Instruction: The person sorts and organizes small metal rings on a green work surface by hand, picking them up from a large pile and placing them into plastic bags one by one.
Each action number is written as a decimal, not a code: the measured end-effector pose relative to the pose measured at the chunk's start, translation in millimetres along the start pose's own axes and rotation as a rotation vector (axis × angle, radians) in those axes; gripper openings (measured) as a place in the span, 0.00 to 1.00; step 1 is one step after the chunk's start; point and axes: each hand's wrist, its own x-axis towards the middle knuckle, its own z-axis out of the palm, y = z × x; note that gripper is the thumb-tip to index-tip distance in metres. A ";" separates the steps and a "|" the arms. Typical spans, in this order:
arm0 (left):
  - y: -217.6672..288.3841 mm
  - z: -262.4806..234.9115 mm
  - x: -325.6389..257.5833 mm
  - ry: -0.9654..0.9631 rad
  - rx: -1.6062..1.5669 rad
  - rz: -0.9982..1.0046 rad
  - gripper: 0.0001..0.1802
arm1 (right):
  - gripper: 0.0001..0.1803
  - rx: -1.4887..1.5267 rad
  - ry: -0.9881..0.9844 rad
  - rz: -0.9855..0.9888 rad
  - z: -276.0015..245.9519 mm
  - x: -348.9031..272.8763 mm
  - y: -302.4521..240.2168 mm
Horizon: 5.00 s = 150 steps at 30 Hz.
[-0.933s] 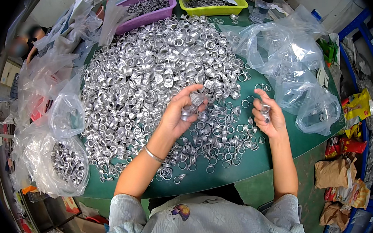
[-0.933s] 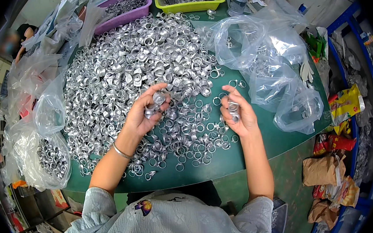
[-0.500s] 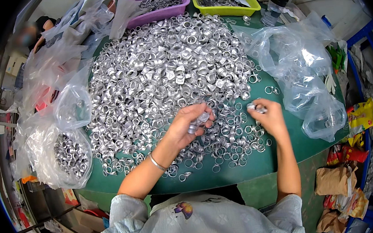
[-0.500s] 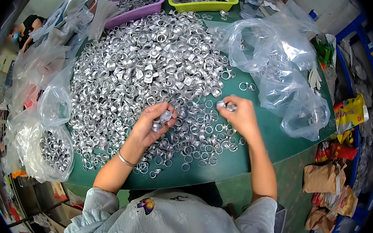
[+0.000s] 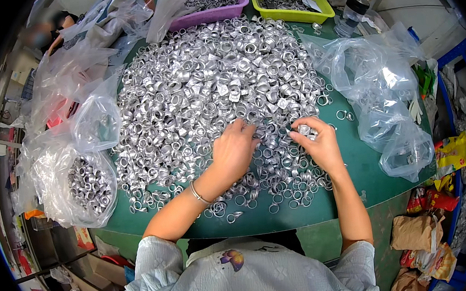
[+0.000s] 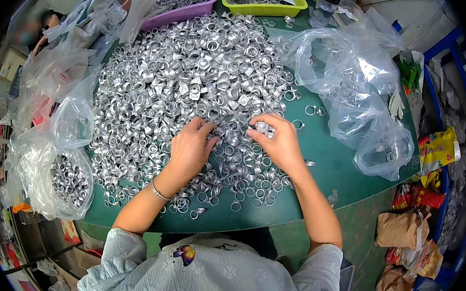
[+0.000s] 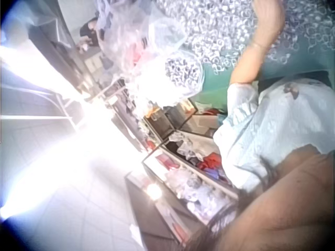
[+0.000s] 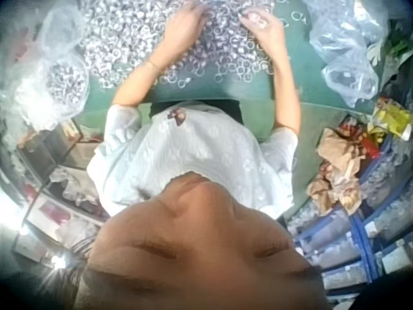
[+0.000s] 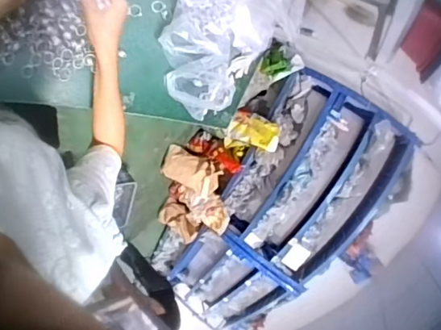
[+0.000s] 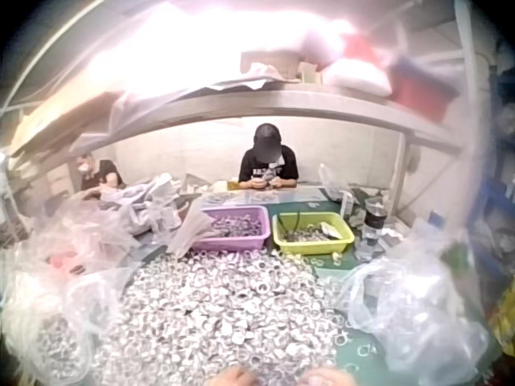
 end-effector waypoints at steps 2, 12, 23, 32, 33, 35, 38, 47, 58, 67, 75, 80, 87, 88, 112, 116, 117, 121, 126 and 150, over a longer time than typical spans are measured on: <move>-4.7 4.6 -1.0 0.020 0.005 0.029 0.11 | 0.09 -0.261 0.069 -0.244 8.2 7.8 -6.0; -7.6 6.4 2.2 0.002 -0.007 0.136 0.06 | 0.09 -0.602 -0.028 -0.208 25.0 5.8 -16.6; -22.5 -6.9 -19.0 -0.022 -0.079 0.039 0.11 | 0.05 -0.560 -0.267 -0.134 2.4 -8.9 -20.3; -13.2 -11.1 -22.0 -0.556 -1.646 -0.995 0.15 | 0.09 0.530 0.020 0.215 47.6 -12.4 -35.9; 6.2 -12.9 -29.8 -0.501 -1.787 -1.127 0.20 | 0.10 0.293 0.038 -0.078 57.8 -15.5 -35.8; 12.2 -0.8 -51.2 -0.463 -2.270 -0.996 0.17 | 0.14 -0.013 0.002 -0.384 75.2 -23.0 -40.9; 22.4 -4.4 -62.4 -0.291 -2.490 -0.915 0.15 | 0.16 -0.242 -0.105 -0.481 91.0 -38.4 -51.8; 13.8 -9.1 -81.2 0.042 -2.517 -0.865 0.18 | 0.24 -0.526 -0.212 -0.755 116.2 -67.7 -65.2; -11.5 -30.0 -126.8 0.211 -2.412 -0.710 0.17 | 0.27 -0.524 -0.222 -0.652 158.2 -79.6 -90.0; -56.6 -85.2 -150.7 0.638 -2.797 -0.630 0.09 | 0.25 -0.210 -0.139 -0.760 203.2 -72.7 -128.8; -250.3 -221.1 -187.2 1.470 -0.379 -0.484 0.08 | 0.18 -0.273 -0.241 -0.508 181.8 -70.4 -94.2; -326.6 -240.2 -216.3 0.789 0.819 -0.715 0.18 | 0.15 -0.308 -0.327 -0.409 168.9 -63.0 -79.9; -307.0 -223.9 -194.2 0.906 0.812 -0.572 0.13 | 0.07 -0.275 -0.218 -0.342 106.6 -44.3 -54.1; -304.8 -223.8 -196.0 0.946 0.769 -0.457 0.11 | 0.07 -0.274 -0.195 -0.303 97.6 -40.5 -48.4; -79.9 -59.2 -34.8 0.126 -0.134 0.187 0.23 | 0.22 -0.501 -0.247 -0.570 98.5 13.5 -49.5; -60.6 -42.8 -105.8 -0.257 0.070 0.224 0.34 | 0.34 -0.809 -0.492 -0.513 106.0 -63.8 -43.6; -56.8 -42.6 -117.0 -0.285 0.057 0.213 0.36 | 0.38 -0.824 -0.523 -0.452 105.8 -79.9 -40.1; -43.4 -44.2 -148.5 -0.333 0.056 0.142 0.42 | 0.39 -0.833 -0.472 -0.348 92.8 -108.1 -24.1; -34.8 -30.6 -171.6 -0.345 0.077 0.171 0.43 | 0.33 -0.936 -0.361 -0.383 75.6 -96.6 -0.5; -60.9 -60.4 -215.1 0.059 0.122 -0.345 0.43 | 0.27 -0.733 -0.421 -0.536 113.1 -123.6 -21.8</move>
